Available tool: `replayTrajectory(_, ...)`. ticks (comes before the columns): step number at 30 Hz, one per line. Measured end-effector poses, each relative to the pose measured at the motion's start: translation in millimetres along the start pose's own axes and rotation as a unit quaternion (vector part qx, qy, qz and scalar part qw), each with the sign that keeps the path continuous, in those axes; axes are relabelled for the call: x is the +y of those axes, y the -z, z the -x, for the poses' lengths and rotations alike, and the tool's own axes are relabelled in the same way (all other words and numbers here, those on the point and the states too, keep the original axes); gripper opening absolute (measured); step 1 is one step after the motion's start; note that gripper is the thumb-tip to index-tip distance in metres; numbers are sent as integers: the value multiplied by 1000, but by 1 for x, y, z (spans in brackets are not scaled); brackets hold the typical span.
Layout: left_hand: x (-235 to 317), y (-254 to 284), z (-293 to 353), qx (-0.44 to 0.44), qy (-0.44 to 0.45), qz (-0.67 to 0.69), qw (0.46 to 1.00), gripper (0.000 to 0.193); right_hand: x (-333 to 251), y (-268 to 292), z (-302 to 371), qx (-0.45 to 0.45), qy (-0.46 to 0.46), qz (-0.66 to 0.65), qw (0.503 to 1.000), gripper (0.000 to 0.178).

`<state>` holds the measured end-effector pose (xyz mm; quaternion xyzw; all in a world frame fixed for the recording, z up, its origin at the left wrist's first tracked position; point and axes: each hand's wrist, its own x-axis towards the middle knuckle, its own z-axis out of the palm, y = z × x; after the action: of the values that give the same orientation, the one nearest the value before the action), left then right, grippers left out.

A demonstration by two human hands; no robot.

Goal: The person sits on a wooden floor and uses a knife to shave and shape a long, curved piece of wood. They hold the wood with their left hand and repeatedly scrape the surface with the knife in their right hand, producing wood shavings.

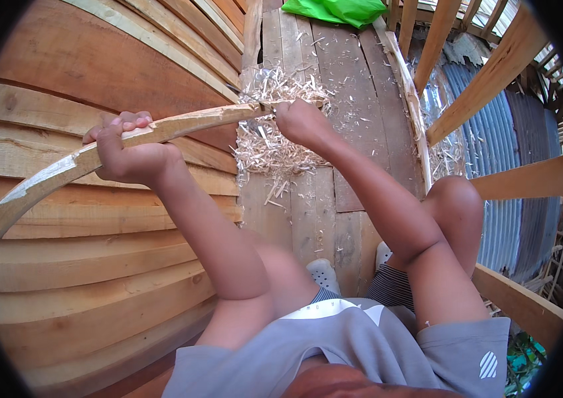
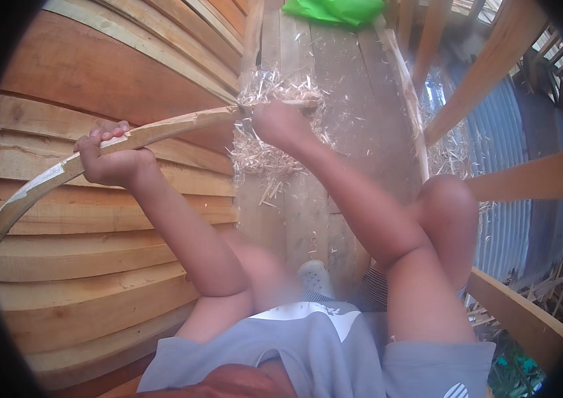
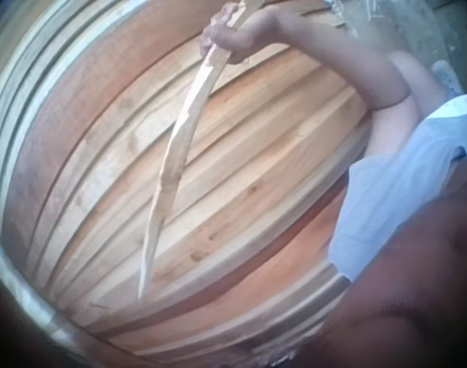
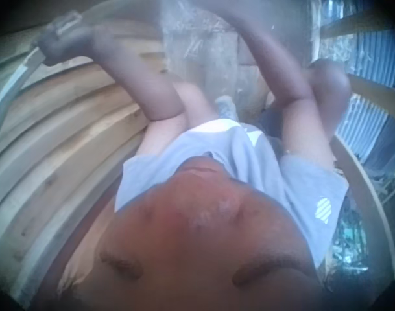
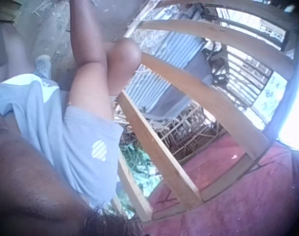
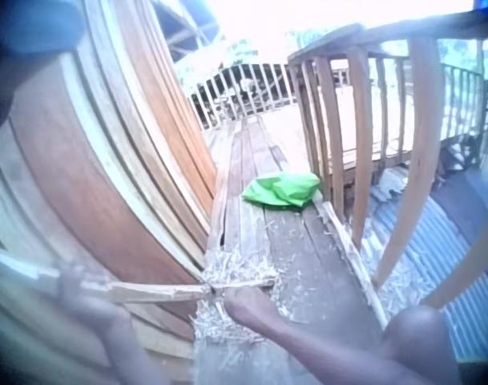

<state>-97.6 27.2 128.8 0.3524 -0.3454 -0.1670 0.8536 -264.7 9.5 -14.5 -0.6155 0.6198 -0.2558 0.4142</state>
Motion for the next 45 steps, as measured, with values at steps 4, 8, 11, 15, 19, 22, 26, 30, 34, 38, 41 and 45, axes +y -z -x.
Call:
replayTrajectory(4,1,-5,5,-12,-20,24,999,15,-9,-1,2,82,-5,-80,993,56)
replayTrajectory(8,4,-13,11,-18,-42,-4,999,13,21,-19,-11,110,-28,-30,993,57)
replayTrajectory(11,0,-1,-5,-29,-18,28,999,16,24,-31,-17,178,19,29,983,58)
replayTrajectory(15,2,5,-4,-22,-13,19,999,16,26,-38,-19,223,50,107,968,58)
replayTrajectory(19,7,11,-9,-51,12,32,998,16,24,-24,-22,216,49,176,959,57)
replayTrajectory(22,5,13,-14,-7,-2,-8,1000,16,23,11,-17,263,85,217,936,57)
replayTrajectory(26,0,18,-15,30,-5,-33,999,12,21,18,-11,222,85,179,955,42)
replayTrajectory(30,1,19,-17,36,-1,-20,999,13,-28,11,3,136,52,9,989,42)
replayTrajectory(34,2,15,-11,-3,2,19,1000,17,72,-28,-39,-22,-39,196,980,38)
replayTrajectory(38,5,-28,8,-36,15,54,998,18,282,-19,-61,65,-203,248,945,38)
replayTrajectory(41,-1,-5,-2,11,-13,22,1000,17,164,-16,-68,43,-101,157,981,39)
replayTrajectory(45,-5,10,-14,37,-29,-9,999,14,-14,23,-24,90,-57,-111,988,48)
